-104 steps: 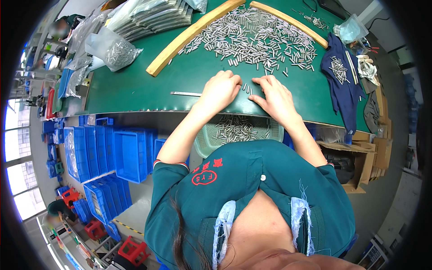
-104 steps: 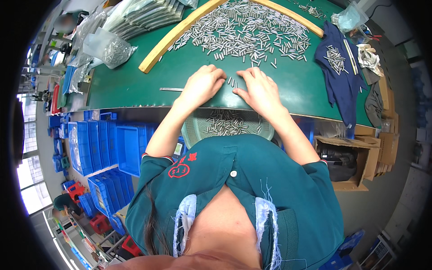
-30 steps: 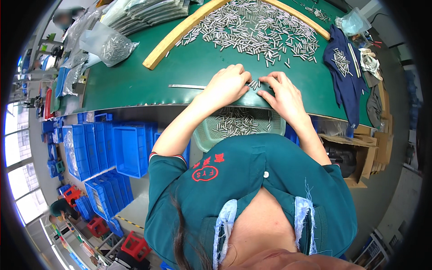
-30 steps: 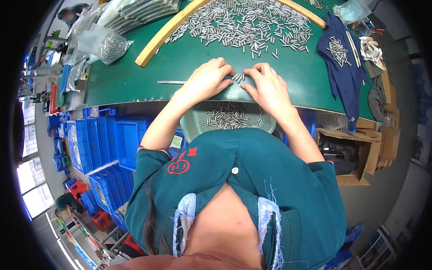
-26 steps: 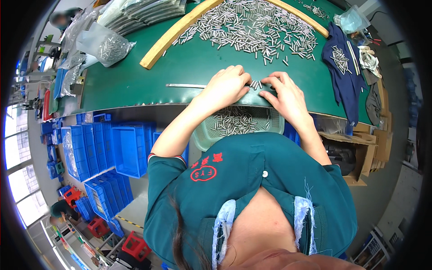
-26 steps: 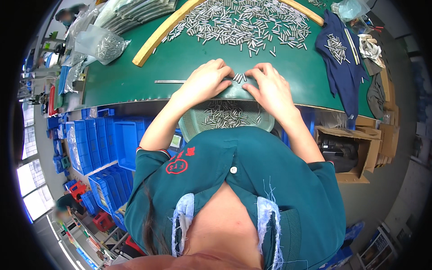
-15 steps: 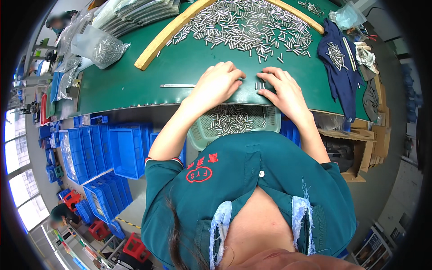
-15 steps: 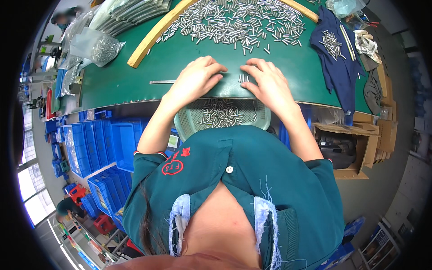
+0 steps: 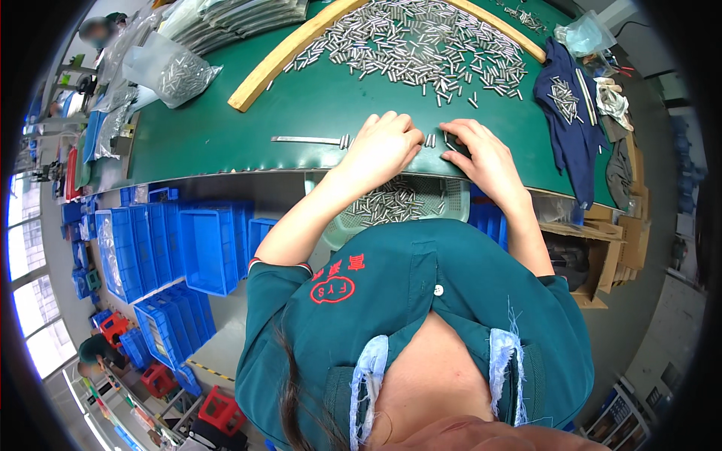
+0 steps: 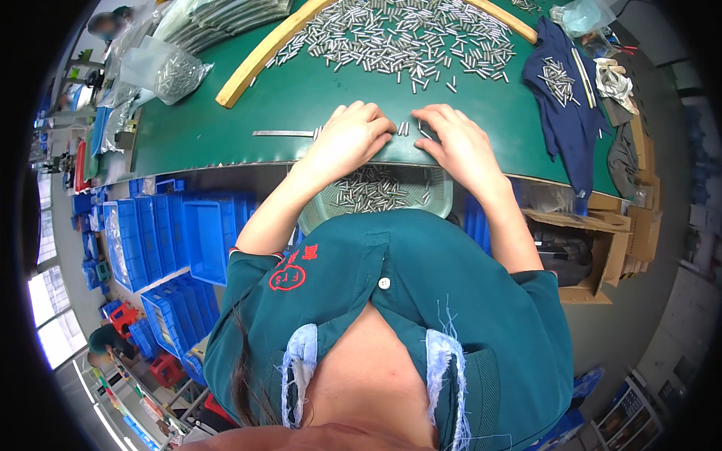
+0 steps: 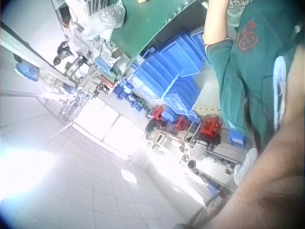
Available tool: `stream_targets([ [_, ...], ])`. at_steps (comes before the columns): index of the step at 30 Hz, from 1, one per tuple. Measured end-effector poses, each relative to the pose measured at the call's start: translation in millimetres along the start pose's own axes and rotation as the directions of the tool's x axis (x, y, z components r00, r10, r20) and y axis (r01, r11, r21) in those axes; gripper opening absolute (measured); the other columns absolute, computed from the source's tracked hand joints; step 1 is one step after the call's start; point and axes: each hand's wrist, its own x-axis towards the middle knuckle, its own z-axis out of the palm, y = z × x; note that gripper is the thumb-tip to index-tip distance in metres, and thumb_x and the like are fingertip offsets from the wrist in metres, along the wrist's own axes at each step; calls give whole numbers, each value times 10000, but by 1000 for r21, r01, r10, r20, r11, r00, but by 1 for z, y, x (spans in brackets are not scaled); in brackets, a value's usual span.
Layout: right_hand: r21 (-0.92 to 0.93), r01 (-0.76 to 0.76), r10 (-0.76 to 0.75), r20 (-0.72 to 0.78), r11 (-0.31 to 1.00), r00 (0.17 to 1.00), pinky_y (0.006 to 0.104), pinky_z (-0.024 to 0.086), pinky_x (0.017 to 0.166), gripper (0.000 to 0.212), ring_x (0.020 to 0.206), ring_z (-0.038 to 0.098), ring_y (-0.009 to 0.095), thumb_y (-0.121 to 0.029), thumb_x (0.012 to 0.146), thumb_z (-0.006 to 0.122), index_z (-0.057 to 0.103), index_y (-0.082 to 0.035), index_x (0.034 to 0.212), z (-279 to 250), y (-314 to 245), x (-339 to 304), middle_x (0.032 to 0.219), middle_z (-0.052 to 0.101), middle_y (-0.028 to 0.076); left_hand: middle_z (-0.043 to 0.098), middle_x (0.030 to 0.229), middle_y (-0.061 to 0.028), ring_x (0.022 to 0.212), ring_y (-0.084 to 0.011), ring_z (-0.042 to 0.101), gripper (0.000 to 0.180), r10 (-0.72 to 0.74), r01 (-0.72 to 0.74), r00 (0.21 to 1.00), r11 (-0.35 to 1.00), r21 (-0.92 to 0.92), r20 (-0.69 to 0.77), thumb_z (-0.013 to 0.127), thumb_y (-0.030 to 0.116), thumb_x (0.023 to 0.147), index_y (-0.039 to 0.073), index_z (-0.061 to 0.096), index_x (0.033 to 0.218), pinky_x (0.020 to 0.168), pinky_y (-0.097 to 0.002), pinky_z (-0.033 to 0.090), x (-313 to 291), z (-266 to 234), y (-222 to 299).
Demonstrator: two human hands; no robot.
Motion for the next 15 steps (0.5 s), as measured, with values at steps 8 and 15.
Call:
stream_targets([
  [8, 51, -181, 180, 13, 982, 984, 356, 500, 744, 351, 898, 619, 217, -119, 808, 655, 575, -113, 1151, 2, -1, -10, 906, 607, 36, 552, 868, -56, 890, -237, 537, 135, -1, 1, 999, 1000, 17, -36, 662, 178, 792, 82, 640, 884, 760, -370, 404, 5, 3, 1],
  [15, 93, -260, 262, -2, 961, 965, 364, 500, 752, 361, 920, 611, 225, -195, 816, 677, 580, -113, 1154, 7, 3, -3, 929, 595, 36, 565, 871, -36, 867, -226, 547, 151, -19, 19, 1000, 1000, 16, 7, 651, 187, 816, 110, 658, 946, 759, -363, 413, 5, 3, 5],
])
